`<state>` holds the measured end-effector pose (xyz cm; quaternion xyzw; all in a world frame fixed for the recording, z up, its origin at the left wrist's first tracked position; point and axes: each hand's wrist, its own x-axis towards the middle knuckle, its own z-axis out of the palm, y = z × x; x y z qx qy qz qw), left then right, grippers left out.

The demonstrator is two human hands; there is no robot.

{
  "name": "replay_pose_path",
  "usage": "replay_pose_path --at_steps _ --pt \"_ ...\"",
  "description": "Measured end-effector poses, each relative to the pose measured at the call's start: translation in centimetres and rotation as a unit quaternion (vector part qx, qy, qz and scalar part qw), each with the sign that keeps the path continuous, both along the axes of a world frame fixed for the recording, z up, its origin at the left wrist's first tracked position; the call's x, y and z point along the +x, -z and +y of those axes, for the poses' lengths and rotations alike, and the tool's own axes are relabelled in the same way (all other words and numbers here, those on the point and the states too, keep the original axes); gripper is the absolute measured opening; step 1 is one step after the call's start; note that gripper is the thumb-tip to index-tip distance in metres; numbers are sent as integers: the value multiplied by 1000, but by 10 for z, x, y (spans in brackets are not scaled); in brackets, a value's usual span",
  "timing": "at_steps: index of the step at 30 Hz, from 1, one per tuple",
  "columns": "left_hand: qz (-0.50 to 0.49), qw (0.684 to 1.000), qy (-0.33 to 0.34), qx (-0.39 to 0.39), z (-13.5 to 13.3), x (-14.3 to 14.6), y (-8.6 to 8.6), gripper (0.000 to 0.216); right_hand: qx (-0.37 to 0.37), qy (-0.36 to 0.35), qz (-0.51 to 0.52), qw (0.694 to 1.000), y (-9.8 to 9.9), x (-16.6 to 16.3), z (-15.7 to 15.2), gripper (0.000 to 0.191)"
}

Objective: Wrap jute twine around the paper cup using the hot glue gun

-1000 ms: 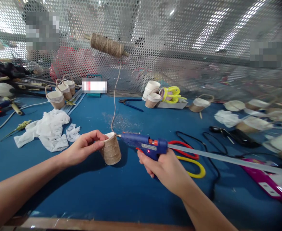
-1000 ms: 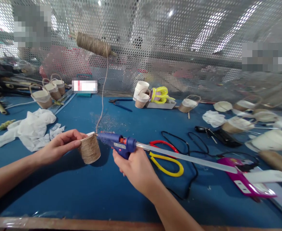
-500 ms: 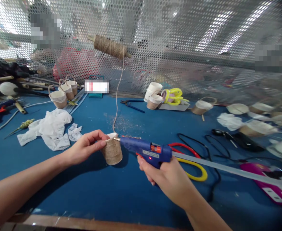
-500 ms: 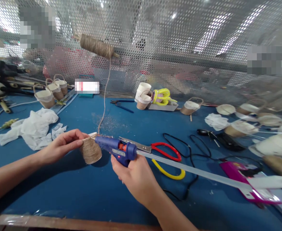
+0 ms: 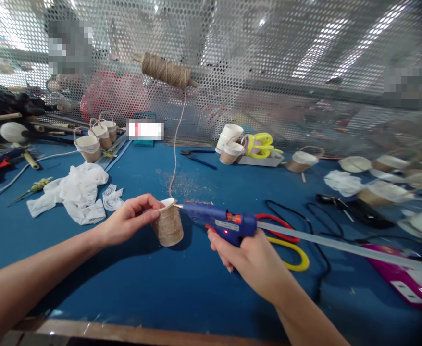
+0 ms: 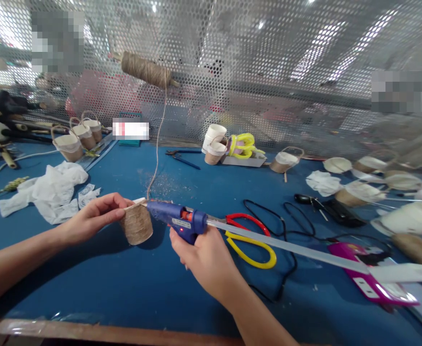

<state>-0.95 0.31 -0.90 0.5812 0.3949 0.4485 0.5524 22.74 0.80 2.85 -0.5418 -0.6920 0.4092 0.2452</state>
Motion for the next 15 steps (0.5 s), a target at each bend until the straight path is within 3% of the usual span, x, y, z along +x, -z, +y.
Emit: replay_pose_path --at_steps 5,12,15 --pt "3 1000 5 3 0 -1 2 23 14 -9 13 1000 2 -1 4 22" --pt "21 999 -8 25 1 -2 -1 22 -24 -20 5 999 -8 1 9 17" --pt "35 998 -23 42 3 -6 -4 21 -33 1 51 998 -5 7 20 26"
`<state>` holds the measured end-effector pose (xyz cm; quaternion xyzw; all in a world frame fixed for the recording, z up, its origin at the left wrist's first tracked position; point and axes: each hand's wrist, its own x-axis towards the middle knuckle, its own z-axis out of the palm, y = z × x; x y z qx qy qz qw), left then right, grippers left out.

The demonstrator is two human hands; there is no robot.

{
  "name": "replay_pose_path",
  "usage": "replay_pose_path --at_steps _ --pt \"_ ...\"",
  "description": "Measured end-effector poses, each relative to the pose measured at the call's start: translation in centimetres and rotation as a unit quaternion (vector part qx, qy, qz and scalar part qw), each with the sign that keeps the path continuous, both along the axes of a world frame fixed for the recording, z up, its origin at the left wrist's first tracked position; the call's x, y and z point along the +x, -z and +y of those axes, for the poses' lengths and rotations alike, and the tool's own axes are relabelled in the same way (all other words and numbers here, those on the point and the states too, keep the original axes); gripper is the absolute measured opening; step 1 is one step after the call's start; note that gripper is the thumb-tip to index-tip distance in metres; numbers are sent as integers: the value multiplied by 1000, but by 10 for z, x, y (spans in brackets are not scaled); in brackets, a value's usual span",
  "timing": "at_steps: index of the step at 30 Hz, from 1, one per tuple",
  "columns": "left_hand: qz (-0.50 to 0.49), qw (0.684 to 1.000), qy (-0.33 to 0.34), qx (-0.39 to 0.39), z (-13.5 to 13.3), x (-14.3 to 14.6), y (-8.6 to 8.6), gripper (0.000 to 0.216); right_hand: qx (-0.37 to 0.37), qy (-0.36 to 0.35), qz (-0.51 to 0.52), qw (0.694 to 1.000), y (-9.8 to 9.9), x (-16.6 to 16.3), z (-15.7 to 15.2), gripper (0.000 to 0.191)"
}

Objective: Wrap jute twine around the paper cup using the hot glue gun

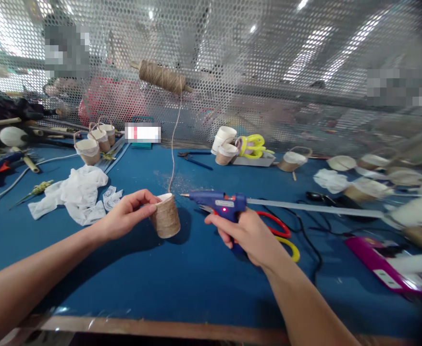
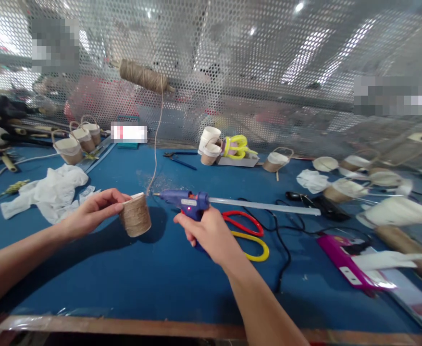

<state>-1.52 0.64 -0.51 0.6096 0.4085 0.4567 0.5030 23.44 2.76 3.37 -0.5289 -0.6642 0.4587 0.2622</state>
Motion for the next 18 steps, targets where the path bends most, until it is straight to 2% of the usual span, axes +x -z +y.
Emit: replay_pose_path --at_steps 2,6,13,18 --pt "29 999 -11 15 2 -3 -2 20 0 34 38 999 2 4 11 29" --pt "111 992 -13 61 2 -8 -8 18 -12 94 45 994 5 8 40 20" --pt "169 980 28 101 -3 -9 -17 18 -34 104 -68 992 18 -7 88 23" --pt "185 974 51 121 -5 -10 -21 16 5 124 -187 974 30 -15 107 32"
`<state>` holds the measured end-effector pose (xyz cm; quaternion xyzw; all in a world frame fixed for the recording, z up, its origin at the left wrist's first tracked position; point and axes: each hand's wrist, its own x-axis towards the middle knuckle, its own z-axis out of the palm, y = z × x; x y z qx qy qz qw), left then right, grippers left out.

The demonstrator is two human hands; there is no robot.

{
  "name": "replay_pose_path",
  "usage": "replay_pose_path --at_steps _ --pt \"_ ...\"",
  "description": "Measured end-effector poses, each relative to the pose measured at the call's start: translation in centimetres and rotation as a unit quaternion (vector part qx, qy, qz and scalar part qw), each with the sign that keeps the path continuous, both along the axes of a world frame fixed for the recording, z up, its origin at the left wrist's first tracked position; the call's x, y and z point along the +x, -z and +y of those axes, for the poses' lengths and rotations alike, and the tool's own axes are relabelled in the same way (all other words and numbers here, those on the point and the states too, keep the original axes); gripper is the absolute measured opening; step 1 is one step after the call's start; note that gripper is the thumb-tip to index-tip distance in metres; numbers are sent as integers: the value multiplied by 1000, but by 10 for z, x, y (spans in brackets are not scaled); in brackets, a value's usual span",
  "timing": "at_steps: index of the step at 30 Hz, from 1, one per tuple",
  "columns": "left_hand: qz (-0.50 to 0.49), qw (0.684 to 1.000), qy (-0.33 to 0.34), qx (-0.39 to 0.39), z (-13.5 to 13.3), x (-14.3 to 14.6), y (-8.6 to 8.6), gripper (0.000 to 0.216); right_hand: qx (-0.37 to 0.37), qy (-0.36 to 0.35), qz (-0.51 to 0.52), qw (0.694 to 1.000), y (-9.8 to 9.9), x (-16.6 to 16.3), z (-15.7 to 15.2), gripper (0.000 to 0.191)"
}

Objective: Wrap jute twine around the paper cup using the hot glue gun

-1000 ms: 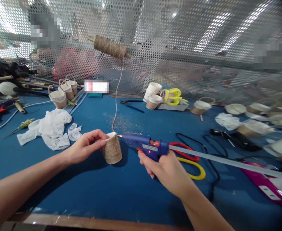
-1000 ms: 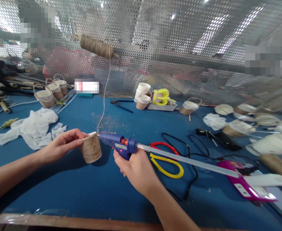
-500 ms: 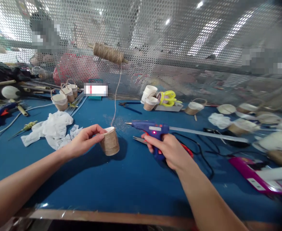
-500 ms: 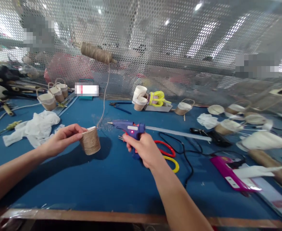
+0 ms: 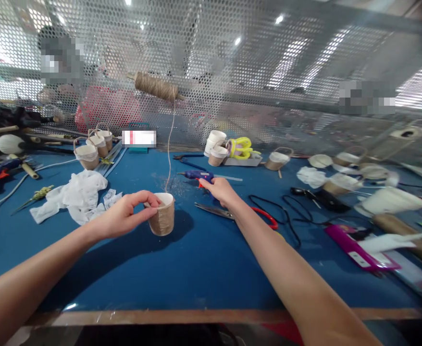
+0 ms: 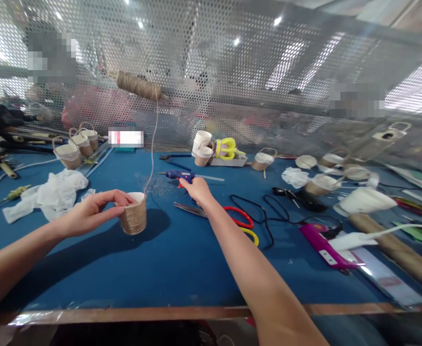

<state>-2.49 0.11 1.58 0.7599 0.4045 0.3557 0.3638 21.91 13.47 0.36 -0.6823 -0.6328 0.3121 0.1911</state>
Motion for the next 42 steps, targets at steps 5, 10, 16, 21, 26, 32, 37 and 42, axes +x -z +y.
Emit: replay_pose_path --at_steps 5,10,16,21,26,32,37,42 --pt "4 1000 23 9 -2 -1 -4 15 56 2 -103 993 2 3 3 30" --pt "-20 999 45 -15 -4 -3 -8 15 129 -62 -87 986 -16 -6 -30 28" --pt "-104 987 74 -95 -5 -3 -10 16 43 -324 168 930 -33 -33 -81 46" --pt "-135 977 68 -148 -5 -3 -10 19 21 -296 208 932 -31 -33 -94 51" --pt "-130 977 50 -159 -3 -3 -10 20 119 -289 146 939 -43 -21 -107 33" --pt "-107 977 39 -180 -2 -3 -8 16 140 -264 145 943 -41 -16 -118 20" --pt "-105 974 51 -192 -3 -1 -6 16 139 -262 140 945 -34 -14 -117 20" --pt "-135 965 53 -218 -5 0 -6 18 138 -272 136 943 -33 -15 -118 20"
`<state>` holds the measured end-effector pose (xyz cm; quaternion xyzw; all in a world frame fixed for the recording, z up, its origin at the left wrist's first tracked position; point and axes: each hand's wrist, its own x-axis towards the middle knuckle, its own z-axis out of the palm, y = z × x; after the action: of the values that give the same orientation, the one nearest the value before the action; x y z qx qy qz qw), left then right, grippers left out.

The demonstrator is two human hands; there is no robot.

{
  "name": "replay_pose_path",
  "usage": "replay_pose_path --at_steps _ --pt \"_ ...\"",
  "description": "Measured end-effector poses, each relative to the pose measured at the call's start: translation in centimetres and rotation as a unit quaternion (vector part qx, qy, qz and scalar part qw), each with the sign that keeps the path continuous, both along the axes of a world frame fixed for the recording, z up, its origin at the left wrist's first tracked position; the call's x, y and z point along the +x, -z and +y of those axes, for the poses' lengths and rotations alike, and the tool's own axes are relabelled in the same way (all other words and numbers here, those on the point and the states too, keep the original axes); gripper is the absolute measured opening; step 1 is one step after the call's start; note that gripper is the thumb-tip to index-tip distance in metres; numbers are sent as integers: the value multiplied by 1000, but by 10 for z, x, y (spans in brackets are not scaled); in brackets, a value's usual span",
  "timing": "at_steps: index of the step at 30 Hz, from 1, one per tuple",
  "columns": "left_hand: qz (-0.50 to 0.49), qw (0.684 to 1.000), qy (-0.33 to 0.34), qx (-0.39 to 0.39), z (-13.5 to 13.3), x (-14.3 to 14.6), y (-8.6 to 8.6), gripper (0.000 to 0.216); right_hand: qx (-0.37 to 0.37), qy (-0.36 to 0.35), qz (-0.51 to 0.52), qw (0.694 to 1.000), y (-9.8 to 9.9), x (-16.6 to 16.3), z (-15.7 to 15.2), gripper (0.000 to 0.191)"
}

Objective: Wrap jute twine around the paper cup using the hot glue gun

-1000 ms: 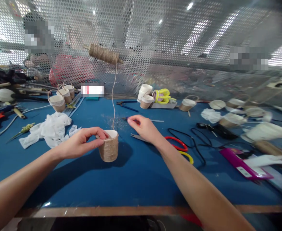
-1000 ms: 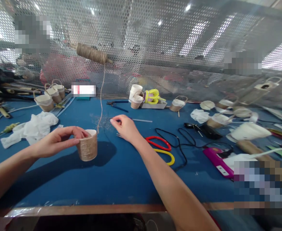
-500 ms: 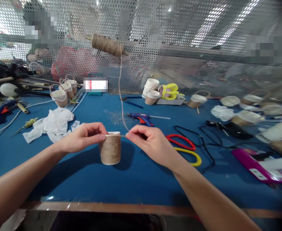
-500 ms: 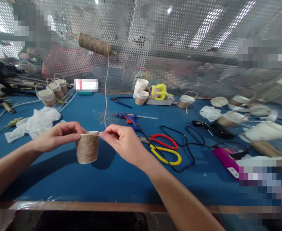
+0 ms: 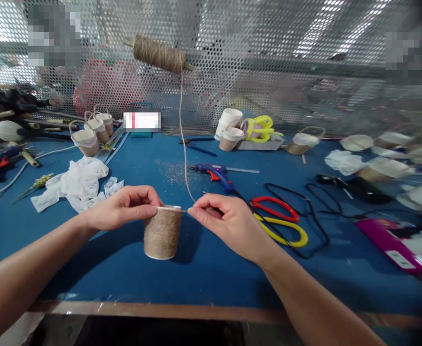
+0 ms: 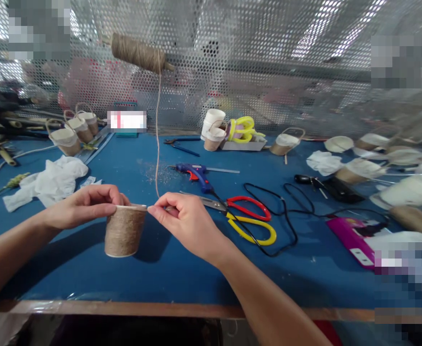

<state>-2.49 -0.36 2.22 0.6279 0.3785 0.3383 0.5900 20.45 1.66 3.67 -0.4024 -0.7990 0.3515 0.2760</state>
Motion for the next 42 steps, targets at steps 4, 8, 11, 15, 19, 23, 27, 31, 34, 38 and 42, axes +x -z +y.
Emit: replay_pose_path --at_steps 4,8,11,15,19,23,27,31,34,38,42 --pt "-22 1000 11 -18 -1 0 0 18 -15 -7 8 1000 1 -1 -1 19" --pt "-33 999 19 -31 -2 0 0 20 -44 -10 17 999 1 -4 -2 18" --pt "-46 998 21 -39 -3 0 2 22 -62 -7 26 998 2 -5 -2 17" --pt "-87 995 20 -49 -4 0 4 22 -88 -17 47 995 5 -6 0 15" --pt "-139 987 25 -76 -5 5 3 23 -128 -95 87 983 7 -5 2 14" --pt "-175 983 -3 -56 -1 9 7 17 -129 -110 106 980 4 -2 5 16" --pt "-216 968 -121 -52 11 9 19 33 -63 -74 79 992 1 1 6 19" --pt "-233 932 -270 -66 20 7 24 22 -5 -16 51 999 5 2 8 20" --pt "-217 928 -298 -52 21 7 23 21 39 -6 27 999 11 1 10 20" --pt "-196 934 -296 -45 19 10 22 26 87 -14 8 996 16 -1 11 19" --pt "-159 942 -295 -10 20 8 24 40 102 -17 -3 995 15 -1 11 18"
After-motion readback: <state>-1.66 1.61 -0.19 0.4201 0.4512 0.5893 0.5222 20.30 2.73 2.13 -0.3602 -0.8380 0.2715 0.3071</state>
